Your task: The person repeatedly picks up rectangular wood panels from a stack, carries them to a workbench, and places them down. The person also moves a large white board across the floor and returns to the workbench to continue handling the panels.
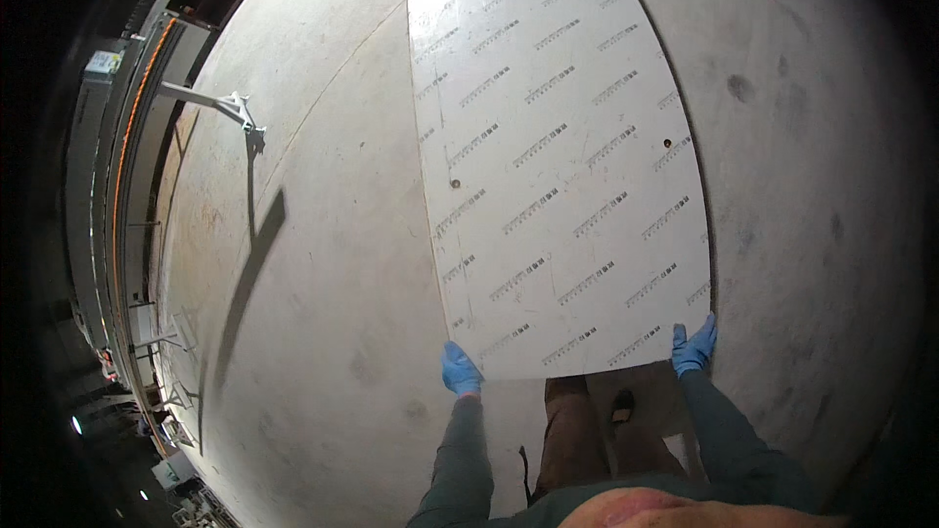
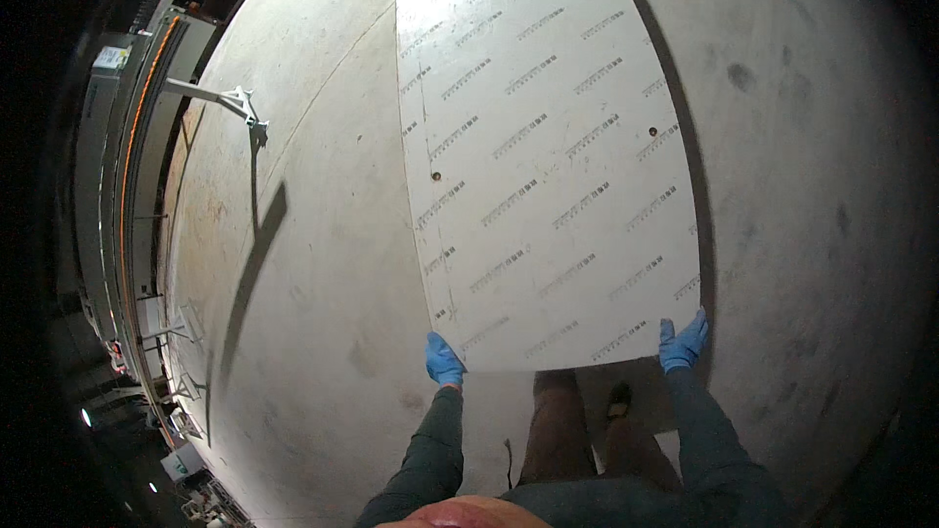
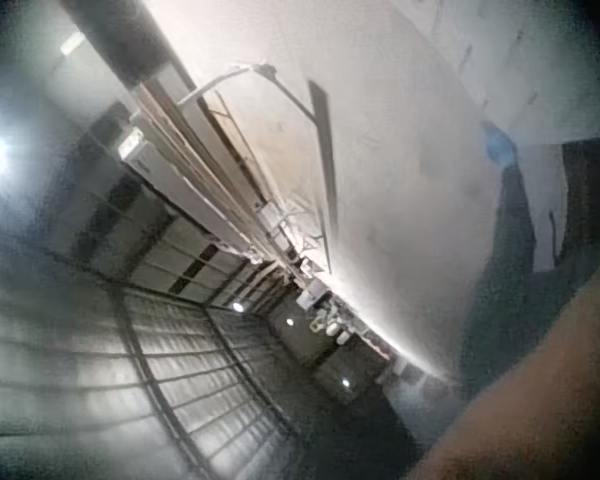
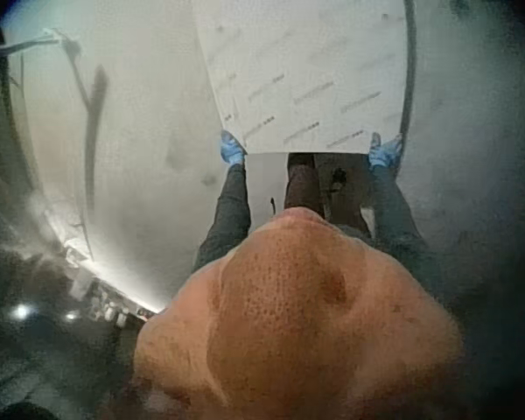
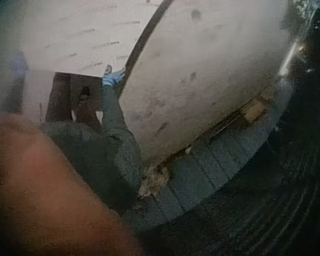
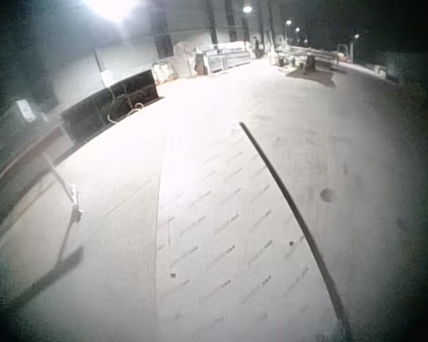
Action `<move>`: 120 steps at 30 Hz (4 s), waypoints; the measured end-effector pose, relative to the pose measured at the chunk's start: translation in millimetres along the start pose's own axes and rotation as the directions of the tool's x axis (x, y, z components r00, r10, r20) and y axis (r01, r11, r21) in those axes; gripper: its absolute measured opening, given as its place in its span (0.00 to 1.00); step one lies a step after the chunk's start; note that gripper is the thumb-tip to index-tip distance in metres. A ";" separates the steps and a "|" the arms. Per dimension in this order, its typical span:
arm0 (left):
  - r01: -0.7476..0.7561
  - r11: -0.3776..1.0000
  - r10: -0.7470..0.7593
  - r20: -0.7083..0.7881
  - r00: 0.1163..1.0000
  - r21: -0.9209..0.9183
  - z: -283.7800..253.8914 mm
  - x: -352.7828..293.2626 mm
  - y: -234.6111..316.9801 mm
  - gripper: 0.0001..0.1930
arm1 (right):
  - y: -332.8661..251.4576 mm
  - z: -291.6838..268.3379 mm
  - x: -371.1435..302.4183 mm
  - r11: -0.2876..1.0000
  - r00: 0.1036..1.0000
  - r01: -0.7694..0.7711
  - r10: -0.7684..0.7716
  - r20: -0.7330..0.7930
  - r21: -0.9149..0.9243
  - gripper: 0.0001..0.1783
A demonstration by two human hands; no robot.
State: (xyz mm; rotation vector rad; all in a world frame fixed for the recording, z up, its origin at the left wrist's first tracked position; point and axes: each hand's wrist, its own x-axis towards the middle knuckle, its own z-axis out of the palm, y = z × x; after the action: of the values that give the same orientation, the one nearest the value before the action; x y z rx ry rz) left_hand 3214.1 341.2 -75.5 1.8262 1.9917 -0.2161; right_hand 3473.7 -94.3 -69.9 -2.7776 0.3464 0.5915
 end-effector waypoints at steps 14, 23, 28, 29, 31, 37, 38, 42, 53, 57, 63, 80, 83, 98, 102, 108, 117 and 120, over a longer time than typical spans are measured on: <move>-0.225 0.962 0.177 -0.272 0.946 -0.155 185.7 -12.3 102.5 0.32 | -91.6 8.0 292.6 0.992 0.987 0.028 -0.008 0.162 -0.121 0.55; -0.191 0.960 0.116 -0.330 0.937 -0.206 220.0 -48.0 148.1 0.33 | -99.9 5.0 379.7 0.984 0.981 0.167 -0.158 0.114 -0.069 0.54; -0.156 0.958 0.085 -0.281 0.956 -0.239 239.8 -49.7 144.1 0.34 | -113.5 -2.3 397.4 0.982 0.977 0.180 -0.171 0.128 -0.061 0.54; -0.162 0.953 0.094 -0.256 0.962 -0.257 243.4 -48.7 141.4 0.34 | -114.0 -0.4 399.8 0.985 0.983 0.153 -0.144 0.115 -0.080 0.54; -0.100 0.953 0.063 -0.135 0.989 -0.285 248.0 -46.3 135.4 0.33 | -111.6 6.1 403.3 0.976 0.977 0.196 -0.187 0.102 -0.093 0.54; -0.045 0.932 0.011 -0.097 0.995 -0.359 239.7 -43.7 125.8 0.34 | -96.0 28.5 403.7 0.949 0.951 0.308 -0.305 0.042 -0.071 0.55; -0.033 0.937 -0.001 -0.098 0.995 -0.349 237.2 -43.8 125.6 0.34 | -94.1 29.3 402.0 0.953 0.957 0.290 -0.288 0.043 -0.090 0.55; -0.059 0.935 0.016 -0.124 0.992 -0.350 229.7 -40.1 123.1 0.34 | -93.3 30.3 387.4 0.971 0.970 0.234 -0.230 0.078 -0.046 0.56; -0.231 0.884 0.167 -0.185 0.968 -0.406 226.3 -1.6 94.6 0.33 | -88.7 40.0 331.3 0.988 0.987 0.149 -0.146 0.066 -0.043 0.58; -0.196 0.902 0.139 -0.171 0.975 -0.384 214.4 9.6 94.2 0.32 | -81.1 40.7 305.9 0.996 0.993 0.082 -0.080 0.083 -0.029 0.58; -0.357 0.847 0.274 -0.253 0.928 -0.394 203.7 27.2 80.1 0.35 | -54.8 50.0 265.3 0.996 0.996 0.084 -0.084 0.024 0.014 0.60; -0.376 0.862 0.402 0.007 0.915 -0.339 168.7 57.2 8.5 0.41 | 23.2 231.0 84.7 -0.212 0.847 -0.350 0.345 0.405 0.912 0.48; -0.337 0.888 0.381 0.090 0.920 -0.313 169.3 71.7 -8.4 0.42 | 11.5 282.7 38.8 -0.427 0.921 -0.350 0.007 0.391 0.834 0.40; -0.603 0.767 0.642 0.259 0.722 -0.220 94.5 131.3 -114.4 0.44 | 22.8 357.8 -141.1 -0.624 0.801 -0.457 0.021 0.598 0.634 0.36; -0.533 0.801 0.597 0.290 0.748 -0.274 72.4 152.3 -119.8 0.46 | 11.5 368.8 -190.6 -0.681 0.788 -0.441 0.017 0.615 0.585 0.28; -0.657 0.728 0.683 0.135 0.717 -0.194 76.4 178.0 -120.0 0.48 | 1.1 372.1 -232.4 -0.717 0.744 -0.481 -0.029 0.667 0.504 0.38; -0.658 0.746 0.665 0.171 0.728 -0.100 156.0 125.9 -157.5 0.50 | 112.4 433.2 -277.5 -0.835 0.735 -0.431 -0.105 0.670 0.342 0.37; -0.363 0.878 0.440 0.229 0.868 -0.311 191.8 83.7 -235.4 0.51 | 201.6 445.0 -316.2 -0.779 0.682 -0.565 -0.254 0.686 0.273 0.44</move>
State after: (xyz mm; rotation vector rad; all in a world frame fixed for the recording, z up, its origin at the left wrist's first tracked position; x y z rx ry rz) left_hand 3019.5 313.5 -321.7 1.8645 1.3271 -0.0849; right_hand 2974.9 -85.9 -369.5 -0.0415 1.0332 0.4439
